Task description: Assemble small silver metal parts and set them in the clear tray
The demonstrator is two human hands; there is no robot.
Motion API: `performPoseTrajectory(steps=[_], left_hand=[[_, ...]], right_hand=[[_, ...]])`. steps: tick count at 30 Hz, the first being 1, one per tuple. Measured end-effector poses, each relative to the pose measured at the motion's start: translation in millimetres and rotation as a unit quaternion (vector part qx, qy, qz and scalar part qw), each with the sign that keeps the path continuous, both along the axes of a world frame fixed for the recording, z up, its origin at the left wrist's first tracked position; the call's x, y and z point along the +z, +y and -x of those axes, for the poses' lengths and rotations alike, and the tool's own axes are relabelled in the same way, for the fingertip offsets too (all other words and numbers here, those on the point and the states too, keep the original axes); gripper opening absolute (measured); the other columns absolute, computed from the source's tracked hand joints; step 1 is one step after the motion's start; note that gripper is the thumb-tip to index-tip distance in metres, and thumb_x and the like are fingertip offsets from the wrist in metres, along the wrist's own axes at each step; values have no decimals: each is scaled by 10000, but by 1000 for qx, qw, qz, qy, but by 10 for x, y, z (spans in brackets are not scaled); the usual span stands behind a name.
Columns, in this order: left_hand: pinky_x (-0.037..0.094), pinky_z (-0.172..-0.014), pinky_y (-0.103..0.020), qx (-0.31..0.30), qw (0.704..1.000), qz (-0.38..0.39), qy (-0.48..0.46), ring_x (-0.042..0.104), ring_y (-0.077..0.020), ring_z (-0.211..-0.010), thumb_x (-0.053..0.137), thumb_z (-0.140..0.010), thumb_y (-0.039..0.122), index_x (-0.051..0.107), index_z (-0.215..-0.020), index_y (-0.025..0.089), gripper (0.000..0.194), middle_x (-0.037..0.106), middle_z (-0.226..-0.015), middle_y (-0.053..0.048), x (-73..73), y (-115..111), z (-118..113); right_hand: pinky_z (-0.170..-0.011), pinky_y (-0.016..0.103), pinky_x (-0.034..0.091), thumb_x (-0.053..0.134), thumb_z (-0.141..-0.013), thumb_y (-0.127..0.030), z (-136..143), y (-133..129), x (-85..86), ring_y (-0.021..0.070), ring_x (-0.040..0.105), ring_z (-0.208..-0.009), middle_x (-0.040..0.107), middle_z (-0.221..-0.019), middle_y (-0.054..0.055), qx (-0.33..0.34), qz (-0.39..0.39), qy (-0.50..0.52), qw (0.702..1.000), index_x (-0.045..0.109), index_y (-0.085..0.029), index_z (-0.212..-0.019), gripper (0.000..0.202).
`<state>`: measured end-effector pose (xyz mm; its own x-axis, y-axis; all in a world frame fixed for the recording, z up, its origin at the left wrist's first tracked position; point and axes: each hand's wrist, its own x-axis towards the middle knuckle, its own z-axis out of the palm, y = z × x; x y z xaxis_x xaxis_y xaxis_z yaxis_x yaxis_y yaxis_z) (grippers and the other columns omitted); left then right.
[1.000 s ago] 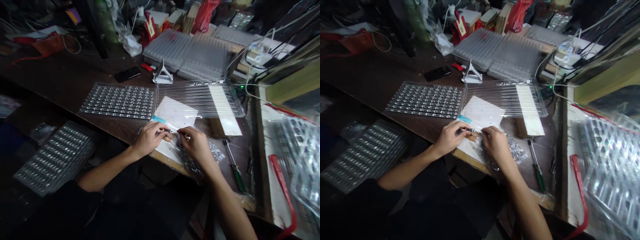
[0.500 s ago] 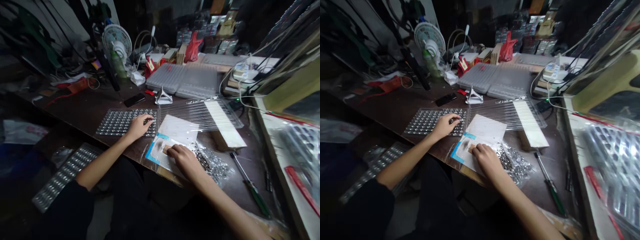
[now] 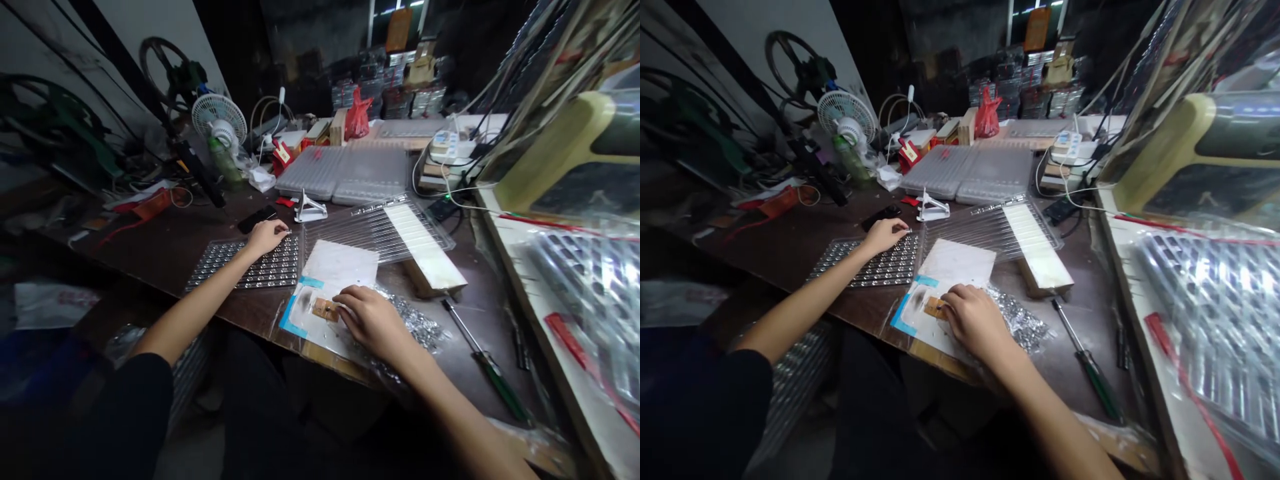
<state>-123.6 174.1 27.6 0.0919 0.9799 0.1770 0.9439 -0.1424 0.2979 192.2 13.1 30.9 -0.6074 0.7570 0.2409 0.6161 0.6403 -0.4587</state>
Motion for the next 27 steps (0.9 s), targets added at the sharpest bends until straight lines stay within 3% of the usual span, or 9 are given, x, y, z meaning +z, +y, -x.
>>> performPoseTrajectory(steps=[3,7,13,17,21,27], left_hand=[[470,-902,-317,-9,999,11,36,671,-218,-938,627,-884,266,754,-1054,217,217,768,-1056,-48,25,68,-42],[456,-969,-345,-25,996,25,82,652,-246,-1020,628,-873,270,781,-956,211,183,765,-1060,-60,40,151,-148],[471,-987,-368,-3,988,35,148,652,-271,-1055,629,-839,227,786,-878,219,163,761,-1049,-66,110,121,-79],[483,-986,-371,12,985,20,169,662,-274,-1061,576,-836,152,778,-989,217,262,756,-1072,-78,189,70,-88],[488,-982,-375,-21,988,-9,152,651,-265,-1087,487,-909,180,750,-1092,218,323,733,-1163,-76,239,128,-437],[450,-1020,-364,-121,985,-45,113,609,-249,-1146,539,-950,296,701,-1182,225,292,697,-1213,-75,218,407,-1322]], right_hand=[[-820,360,514,484,-986,-181,-31,-8,25,233,657,-922,714,-1024,104,0,-1,11,1000,718,-160,-1055,245],[-841,337,496,501,-988,-197,-129,20,66,226,661,-949,721,-1040,99,-21,9,11,1000,721,-165,-1045,230],[-782,278,465,636,-906,-233,-325,62,150,225,681,-941,732,-1020,82,-41,93,-100,990,747,-193,-1011,158],[-745,279,460,689,-845,-189,-339,21,157,250,695,-915,741,-1018,113,-35,131,-159,978,752,-167,-971,142],[-706,277,458,596,-879,-98,-273,-28,149,243,704,-853,751,-930,131,-31,140,-162,976,740,-152,-886,154],[-673,272,481,575,-879,-107,-306,17,82,223,705,-791,763,-882,97,-25,153,-118,981,756,-178,-874,194]])
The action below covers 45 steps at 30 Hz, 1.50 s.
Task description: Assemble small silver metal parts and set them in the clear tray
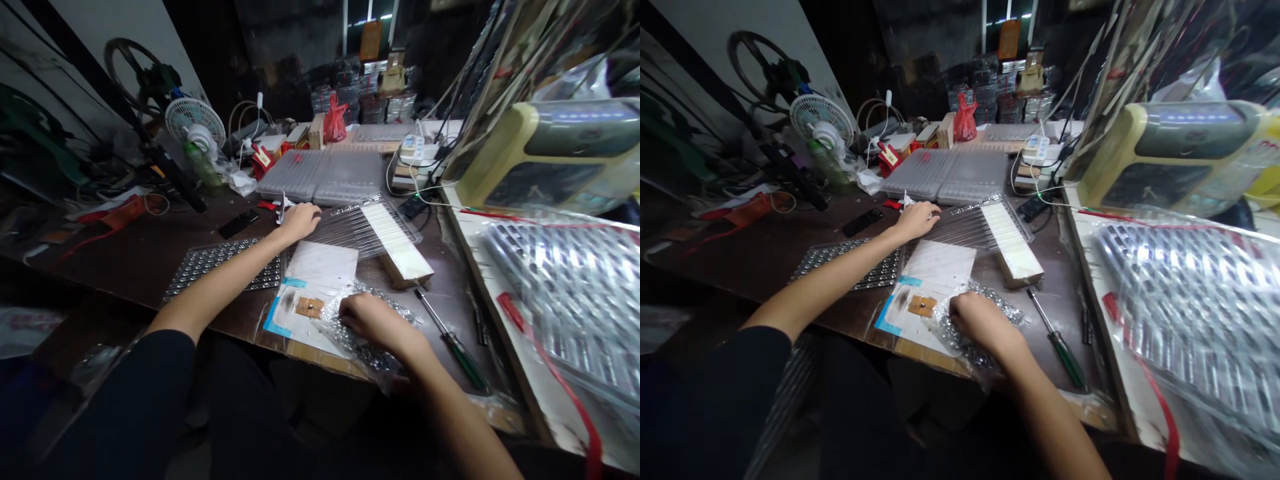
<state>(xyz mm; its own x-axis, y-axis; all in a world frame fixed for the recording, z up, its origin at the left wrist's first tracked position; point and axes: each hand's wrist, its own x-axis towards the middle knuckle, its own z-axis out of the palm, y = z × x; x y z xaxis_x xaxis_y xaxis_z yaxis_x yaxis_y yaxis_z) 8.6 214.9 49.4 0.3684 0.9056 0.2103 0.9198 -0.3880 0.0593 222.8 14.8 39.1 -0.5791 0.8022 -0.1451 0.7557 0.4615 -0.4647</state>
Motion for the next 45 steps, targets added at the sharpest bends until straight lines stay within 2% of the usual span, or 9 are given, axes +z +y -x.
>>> performPoseTrajectory(steps=[5,8,11,13,16,20,23,37,45], left_hand=[[422,-1030,-406,-35,999,-20,-32,579,-289,-1175,589,-932,261,704,-1094,148,227,667,-1201,-147,-39,185,-425],[445,-988,-401,-31,998,-21,-53,603,-288,-1127,595,-923,216,694,-1006,132,154,685,-1139,-154,-28,224,-475],[487,-909,-355,-43,992,-19,-120,651,-234,-1007,556,-948,213,658,-1014,142,141,715,-1055,-111,-33,58,-391],[508,-848,-312,-76,973,-15,-219,668,-192,-915,573,-934,217,643,-1001,149,119,723,-979,-73,-69,-240,-264],[518,-808,-284,-107,942,29,-318,667,-164,-862,607,-885,194,654,-986,162,115,718,-946,-42,-164,-927,9],[529,-815,-298,-57,928,133,-345,677,-178,-883,600,-903,221,697,-972,178,127,734,-969,-46,-358,-1801,350],[532,-878,-318,-33,916,155,-369,693,-201,-955,636,-915,282,715,-978,185,140,752,-1006,-56,-495,-2101,442],[548,-852,-320,-58,927,100,-356,703,-187,-924,638,-921,203,724,-969,220,99,761,-981,-37,-573,-2168,392],[530,-879,-316,-64,925,108,-357,698,-191,-963,663,-901,158,735,-990,219,130,762,-999,-33,-632,-2143,394]], right_hand=[[-684,247,492,617,-875,-124,-45,67,-57,175,686,-760,762,-866,57,13,-6,62,998,751,-182,-899,148],[-734,256,508,605,-887,-100,-36,92,-96,181,687,-808,761,-921,60,19,-30,107,994,749,-177,-937,171],[-791,273,509,563,-912,-76,-36,106,-119,190,690,-851,759,-958,78,16,-44,155,987,750,-156,-969,211],[-794,284,501,558,-931,-98,-46,107,-112,192,688,-859,757,-958,83,2,-35,167,985,740,-150,-986,197],[-736,275,486,636,-915,-170,-52,96,-69,181,669,-810,739,-914,68,-18,-48,166,985,732,-169,-943,100],[-769,284,484,580,-911,-85,21,66,-24,187,677,-847,741,-952,93,-36,-50,184,981,742,-144,-960,179],[-791,294,491,559,-881,-50,113,53,-50,193,690,-864,753,-971,85,-51,-53,200,977,748,-148,-969,230],[-803,310,507,540,-867,-117,282,73,-172,200,682,-884,748,-958,67,-33,-11,171,985,735,-187,-953,224],[-802,307,516,529,-917,-169,364,38,-252,204,688,-881,743,-968,66,-34,-39,138,989,728,-208,-985,214]])
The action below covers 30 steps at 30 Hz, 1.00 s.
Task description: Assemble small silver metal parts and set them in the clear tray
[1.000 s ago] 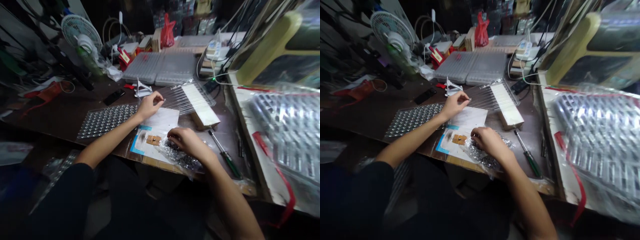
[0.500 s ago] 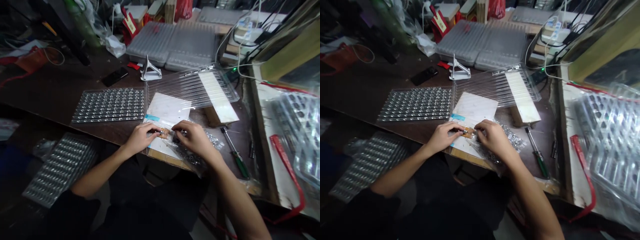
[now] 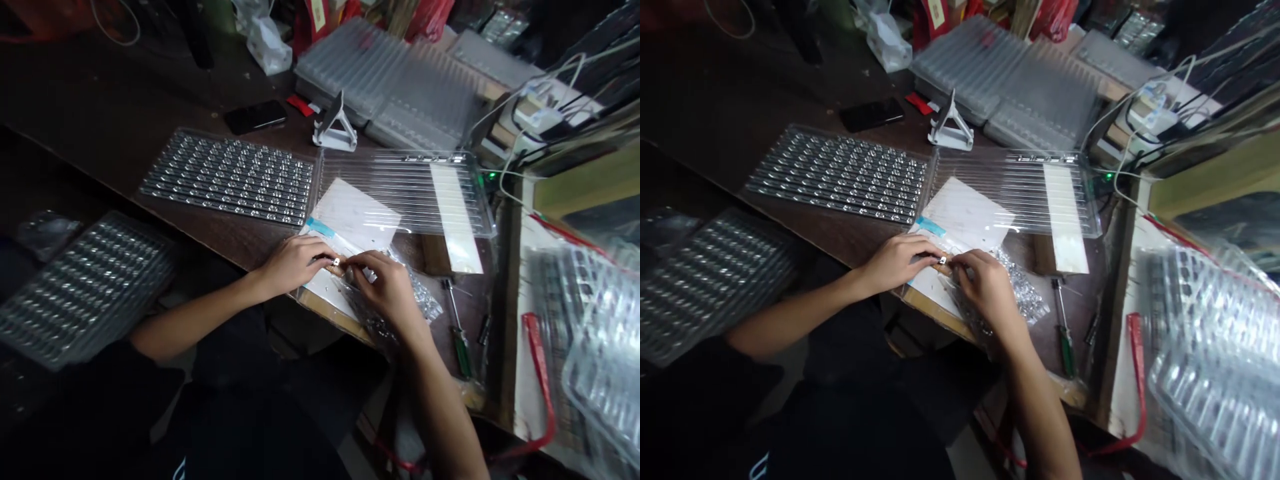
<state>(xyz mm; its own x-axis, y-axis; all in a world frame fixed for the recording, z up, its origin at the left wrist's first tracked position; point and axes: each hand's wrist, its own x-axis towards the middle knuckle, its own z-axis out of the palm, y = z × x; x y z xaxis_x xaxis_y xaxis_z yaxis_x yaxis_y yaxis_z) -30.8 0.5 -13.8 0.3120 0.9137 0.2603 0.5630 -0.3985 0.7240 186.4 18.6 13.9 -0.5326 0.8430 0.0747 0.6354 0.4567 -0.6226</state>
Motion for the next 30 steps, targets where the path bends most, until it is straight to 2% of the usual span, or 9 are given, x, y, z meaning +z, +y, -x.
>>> performPoseTrajectory(steps=[5,9,11,14,18,22,26,30], left_hand=[[520,-844,-305,-4,1000,-12,-23,695,-183,-934,668,-896,134,724,-966,199,111,761,-972,-24,2,1,11],[502,-869,-312,80,995,-45,-35,679,-181,-948,617,-944,181,701,-967,196,89,752,-985,-34,26,-65,57],[492,-869,-333,104,993,-46,8,667,-197,-957,625,-942,208,698,-981,209,83,749,-1005,-31,28,-107,82],[477,-852,-363,97,990,-35,94,647,-228,-961,683,-900,230,700,-1005,235,106,748,-1026,-19,15,-148,101],[472,-828,-367,103,986,-26,127,643,-238,-952,669,-910,250,698,-1012,244,107,749,-1036,-26,1,-131,97],[484,-847,-360,111,989,-33,89,660,-227,-953,637,-931,245,694,-1011,233,99,751,-1018,-30,47,-76,49],[494,-870,-352,103,993,-62,20,673,-205,-947,659,-916,234,699,-978,212,78,753,-995,-31,135,-48,-78],[500,-834,-348,78,995,-70,1,672,-196,-881,679,-904,241,712,-933,205,57,752,-927,-34,139,-22,-234]], right_hand=[[-817,337,508,501,-940,-176,93,-17,-70,232,670,-887,731,-965,97,-28,-55,-68,996,724,-203,-986,229],[-819,326,516,499,-955,-170,158,-30,-60,220,665,-895,722,-969,79,-5,-32,-45,998,705,-219,-1006,219],[-831,322,514,491,-981,-192,189,-51,-52,219,656,-921,712,-1000,83,26,-33,-52,998,699,-224,-1049,221],[-862,350,495,460,-1004,-189,249,-97,-49,244,624,-958,692,-1051,115,61,-61,-120,989,702,-210,-1089,257],[-871,355,475,443,-1006,-161,291,-113,-29,249,602,-975,687,-1068,114,84,-70,-163,981,698,-203,-1145,293],[-832,322,473,488,-1007,-239,82,-65,92,226,642,-950,711,-1062,95,55,-59,-137,987,683,-205,-1193,271],[-777,321,492,633,-922,-308,-325,-6,239,221,682,-872,742,-1020,77,-17,-3,-140,990,733,-201,-1032,183],[-735,326,495,722,-817,-234,-516,14,264,230,685,-841,754,-949,61,15,59,-161,985,752,-221,-961,147]])
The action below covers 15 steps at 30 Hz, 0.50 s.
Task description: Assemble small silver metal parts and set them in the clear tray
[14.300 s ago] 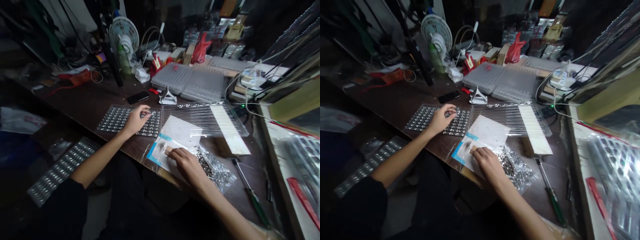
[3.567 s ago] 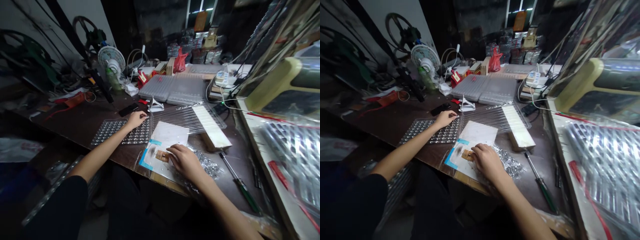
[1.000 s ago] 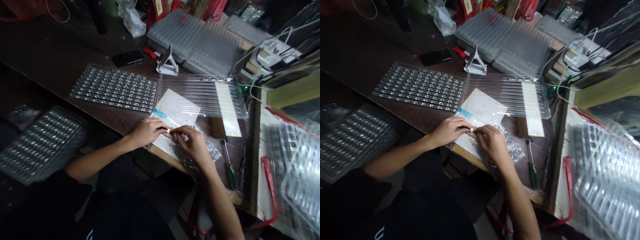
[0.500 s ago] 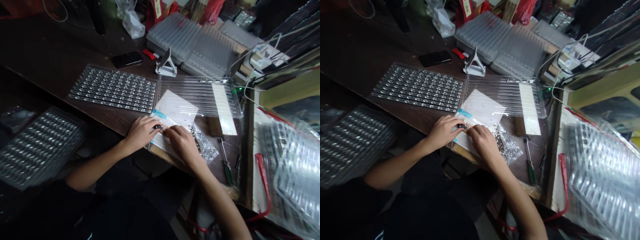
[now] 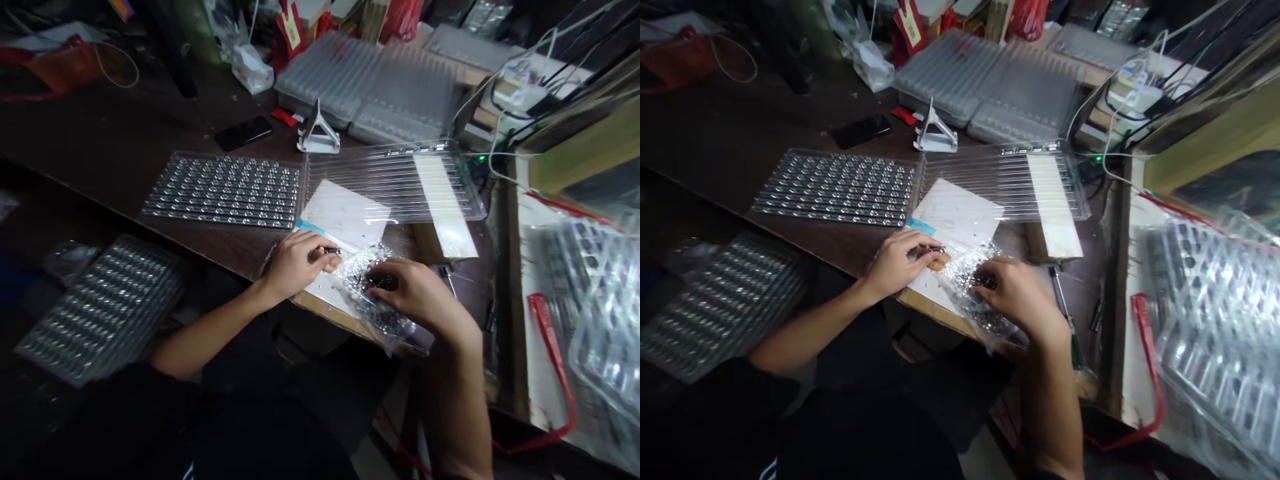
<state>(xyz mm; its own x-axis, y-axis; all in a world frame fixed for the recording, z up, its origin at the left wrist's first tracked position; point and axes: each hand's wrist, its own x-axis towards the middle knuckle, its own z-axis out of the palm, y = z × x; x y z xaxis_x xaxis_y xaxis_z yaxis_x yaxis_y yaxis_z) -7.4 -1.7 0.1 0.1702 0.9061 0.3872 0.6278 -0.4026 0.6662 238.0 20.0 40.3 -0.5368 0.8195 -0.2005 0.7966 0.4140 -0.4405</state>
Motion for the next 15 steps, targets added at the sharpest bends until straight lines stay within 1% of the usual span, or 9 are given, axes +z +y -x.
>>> performPoseTrajectory(steps=[2,5,7,9,11,15], left_hand=[[502,-819,-351,-7,1000,12,8,669,-198,-858,694,-895,255,717,-912,210,54,751,-897,-33,-28,10,-52],[506,-840,-365,-12,999,28,15,670,-206,-877,702,-888,259,722,-899,217,48,754,-894,-32,-63,20,-78],[508,-850,-368,-15,999,37,16,670,-208,-885,699,-886,242,722,-891,217,34,755,-898,-31,-75,24,-73],[509,-840,-362,-20,999,43,18,666,-207,-884,700,-882,228,719,-880,212,25,754,-894,-29,-83,26,-63],[506,-828,-355,-24,998,45,24,660,-207,-885,706,-874,220,715,-875,207,16,753,-891,-27,-93,27,-56],[501,-828,-352,-26,998,44,33,650,-209,-893,726,-859,220,709,-868,206,24,749,-884,-25,-124,29,-55]], right_hand=[[-715,321,487,707,-804,-175,15,-18,-15,228,686,-813,757,-911,63,6,19,0,1000,758,-220,-915,130],[-673,303,466,642,-826,-114,60,-43,-35,205,677,-747,751,-842,50,14,32,12,999,747,-228,-833,155],[-664,301,459,620,-850,-113,65,-47,-39,201,672,-742,750,-842,46,16,31,25,999,736,-231,-824,167],[-681,306,462,618,-871,-136,54,-40,-32,207,676,-766,753,-872,48,8,29,48,998,731,-225,-857,145],[-711,309,470,606,-892,-161,42,-27,-18,209,679,-802,749,-895,51,3,20,85,996,725,-213,-895,130],[-741,306,487,555,-912,-183,50,-10,11,194,670,-816,729,-894,58,-4,-2,145,989,713,-198,-895,160]])
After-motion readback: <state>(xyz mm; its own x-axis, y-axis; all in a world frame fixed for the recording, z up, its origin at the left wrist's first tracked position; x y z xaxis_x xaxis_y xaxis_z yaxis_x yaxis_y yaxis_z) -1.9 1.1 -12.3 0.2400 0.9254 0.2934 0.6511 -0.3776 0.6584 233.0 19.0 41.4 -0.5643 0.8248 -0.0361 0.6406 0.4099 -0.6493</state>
